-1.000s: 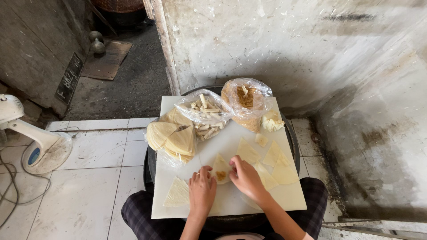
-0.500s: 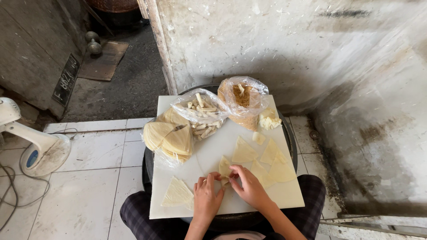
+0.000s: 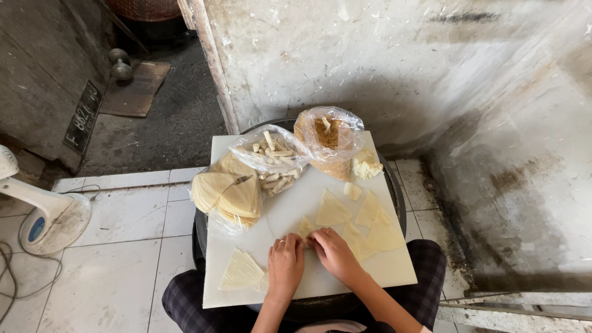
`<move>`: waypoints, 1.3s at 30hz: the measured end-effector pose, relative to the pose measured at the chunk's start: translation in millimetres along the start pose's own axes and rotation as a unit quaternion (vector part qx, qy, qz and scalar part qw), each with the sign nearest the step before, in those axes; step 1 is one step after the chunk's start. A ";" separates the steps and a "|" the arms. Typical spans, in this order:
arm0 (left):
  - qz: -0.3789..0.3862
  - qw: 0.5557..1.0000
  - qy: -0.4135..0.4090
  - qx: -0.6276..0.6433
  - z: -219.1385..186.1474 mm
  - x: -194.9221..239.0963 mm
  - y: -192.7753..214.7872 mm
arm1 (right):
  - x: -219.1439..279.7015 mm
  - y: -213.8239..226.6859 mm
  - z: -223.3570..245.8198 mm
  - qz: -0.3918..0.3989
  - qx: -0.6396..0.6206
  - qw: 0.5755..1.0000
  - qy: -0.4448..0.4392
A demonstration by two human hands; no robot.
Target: The person places triangular sheets of dough on a white cutting board, adds a brown granular filling and a white cylindrical filling to each sheet, and folds them into triangular packets. The person repeats this process for multiple units.
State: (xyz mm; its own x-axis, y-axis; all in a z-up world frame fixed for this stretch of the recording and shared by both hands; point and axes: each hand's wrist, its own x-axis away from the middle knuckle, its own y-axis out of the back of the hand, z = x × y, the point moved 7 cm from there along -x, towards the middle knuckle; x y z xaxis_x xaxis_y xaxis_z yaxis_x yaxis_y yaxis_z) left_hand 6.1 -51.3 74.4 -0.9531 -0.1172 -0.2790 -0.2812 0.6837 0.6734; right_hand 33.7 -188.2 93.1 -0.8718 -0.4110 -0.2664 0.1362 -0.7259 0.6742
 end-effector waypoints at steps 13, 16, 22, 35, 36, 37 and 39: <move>-0.020 0.997 -0.043 -0.067 -11.0 1.0 25.7 | 6.2 4.5 12.4 0.020 -0.004 0.999 0.041; -0.038 0.994 -0.037 -0.095 -10.9 0.1 21.5 | 3.0 1.4 10.0 -0.013 0.005 0.999 0.032; -0.026 0.994 0.010 -0.107 -7.4 -5.9 12.2 | -1.9 -3.2 -5.6 -0.028 -0.021 0.999 -0.023; -0.067 0.996 -0.022 -0.058 -12.0 4.2 23.0 | 3.5 2.3 8.3 -0.023 0.043 0.998 0.031; -0.071 0.995 -0.031 -0.064 -13.9 6.2 23.7 | 2.9 3.1 9.8 -0.029 0.059 0.997 0.036; -0.072 0.995 -0.022 -0.068 -12.8 6.6 23.4 | 3.0 2.7 11.3 -0.033 0.075 0.996 0.041; -0.074 0.994 -0.004 -0.077 -9.8 5.0 21.9 | 2.2 1.4 14.3 -0.046 0.108 0.991 0.057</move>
State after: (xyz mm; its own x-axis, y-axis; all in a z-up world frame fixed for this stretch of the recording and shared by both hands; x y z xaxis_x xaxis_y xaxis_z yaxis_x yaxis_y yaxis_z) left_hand -5.9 -43.9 94.4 -0.8992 -0.2028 -0.3878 -0.4329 0.5415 0.7206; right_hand 25.3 -182.2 103.3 -0.8152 -0.4169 -0.4019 -0.0569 -0.6331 0.7720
